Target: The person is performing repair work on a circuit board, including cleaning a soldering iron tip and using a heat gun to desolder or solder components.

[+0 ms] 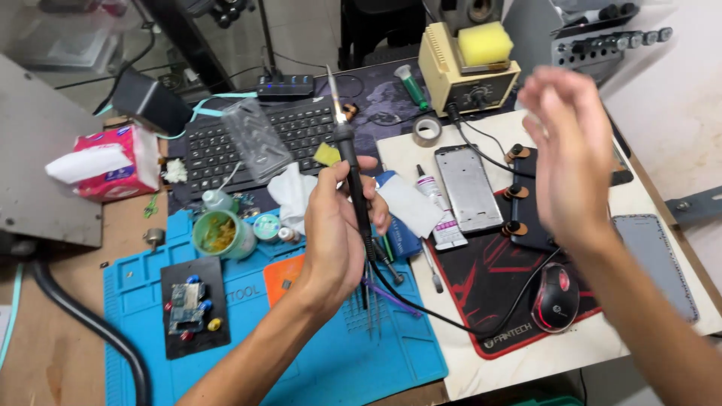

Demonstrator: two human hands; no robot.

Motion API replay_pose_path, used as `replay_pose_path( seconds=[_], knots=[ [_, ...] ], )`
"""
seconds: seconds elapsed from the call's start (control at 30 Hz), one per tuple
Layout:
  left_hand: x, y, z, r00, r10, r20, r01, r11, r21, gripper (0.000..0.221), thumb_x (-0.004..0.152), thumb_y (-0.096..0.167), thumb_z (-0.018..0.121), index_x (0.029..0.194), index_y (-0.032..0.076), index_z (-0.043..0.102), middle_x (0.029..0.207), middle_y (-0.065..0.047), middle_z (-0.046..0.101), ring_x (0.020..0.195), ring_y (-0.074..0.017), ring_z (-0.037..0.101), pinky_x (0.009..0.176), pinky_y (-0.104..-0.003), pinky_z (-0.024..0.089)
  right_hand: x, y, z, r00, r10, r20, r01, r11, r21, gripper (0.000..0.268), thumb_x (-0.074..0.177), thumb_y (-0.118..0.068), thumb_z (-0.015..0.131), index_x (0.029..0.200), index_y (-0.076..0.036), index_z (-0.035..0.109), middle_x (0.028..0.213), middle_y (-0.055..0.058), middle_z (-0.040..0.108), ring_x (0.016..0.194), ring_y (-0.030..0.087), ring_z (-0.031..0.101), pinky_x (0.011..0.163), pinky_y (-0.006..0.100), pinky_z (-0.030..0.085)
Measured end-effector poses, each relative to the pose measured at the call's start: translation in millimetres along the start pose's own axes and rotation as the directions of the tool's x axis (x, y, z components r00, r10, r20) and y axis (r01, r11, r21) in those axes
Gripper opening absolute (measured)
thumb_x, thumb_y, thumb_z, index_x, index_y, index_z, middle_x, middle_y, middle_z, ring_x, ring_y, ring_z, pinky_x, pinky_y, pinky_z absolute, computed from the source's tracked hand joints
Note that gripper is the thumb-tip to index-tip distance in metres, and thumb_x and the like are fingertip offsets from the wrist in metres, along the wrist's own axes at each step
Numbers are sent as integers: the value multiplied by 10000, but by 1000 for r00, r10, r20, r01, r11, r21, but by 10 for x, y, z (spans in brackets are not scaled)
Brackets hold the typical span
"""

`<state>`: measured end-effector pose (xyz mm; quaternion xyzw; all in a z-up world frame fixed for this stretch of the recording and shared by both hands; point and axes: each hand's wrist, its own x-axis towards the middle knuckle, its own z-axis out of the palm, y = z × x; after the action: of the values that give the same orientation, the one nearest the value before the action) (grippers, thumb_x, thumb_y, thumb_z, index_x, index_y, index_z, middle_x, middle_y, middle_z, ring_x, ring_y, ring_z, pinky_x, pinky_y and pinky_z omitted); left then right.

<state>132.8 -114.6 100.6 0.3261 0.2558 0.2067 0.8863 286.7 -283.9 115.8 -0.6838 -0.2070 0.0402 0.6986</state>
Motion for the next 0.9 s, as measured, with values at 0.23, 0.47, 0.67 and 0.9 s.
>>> replay_pose_path(
  seconds=[0.23,0.47,0.67,0.9],
  knots=[
    [-242,380,-397,995,102,-21,-100,990,100,427,985,219,512,1253,-66,683,854,-76,533,800,-187,550,691,-328,504,-1857,-19,508,854,-353,383,374,927,23,215,993,-153,479,917,-65,659,793,52,693,734,167,659,714,258,554],
    [-332,512,-876,994,104,31,-108,965,239,370,959,224,597,1223,9,741,907,-47,697,775,-119,604,656,-250,457,-2176,266,1091,812,147,565,-183,983,7,220,979,-178,597,1105,-24,692,891,89,704,799,164,748,757,295,643],
    [-531,712,-1025,993,110,30,-114,940,323,324,916,252,680,1160,58,768,909,33,659,772,-93,605,685,-231,396,-2064,218,1467,790,211,576,-306,949,72,444,983,-226,569,1372,-18,518,933,107,681,814,187,681,784,316,588],
    [-592,697,-1124,972,226,72,-237,921,308,298,827,244,814,1045,44,779,849,-108,771,684,-130,630,660,-242,383,-1773,428,1714,922,-144,358,108,987,117,900,931,-198,715,1599,-77,123,1035,78,522,807,114,607,783,288,554]
  ],
)
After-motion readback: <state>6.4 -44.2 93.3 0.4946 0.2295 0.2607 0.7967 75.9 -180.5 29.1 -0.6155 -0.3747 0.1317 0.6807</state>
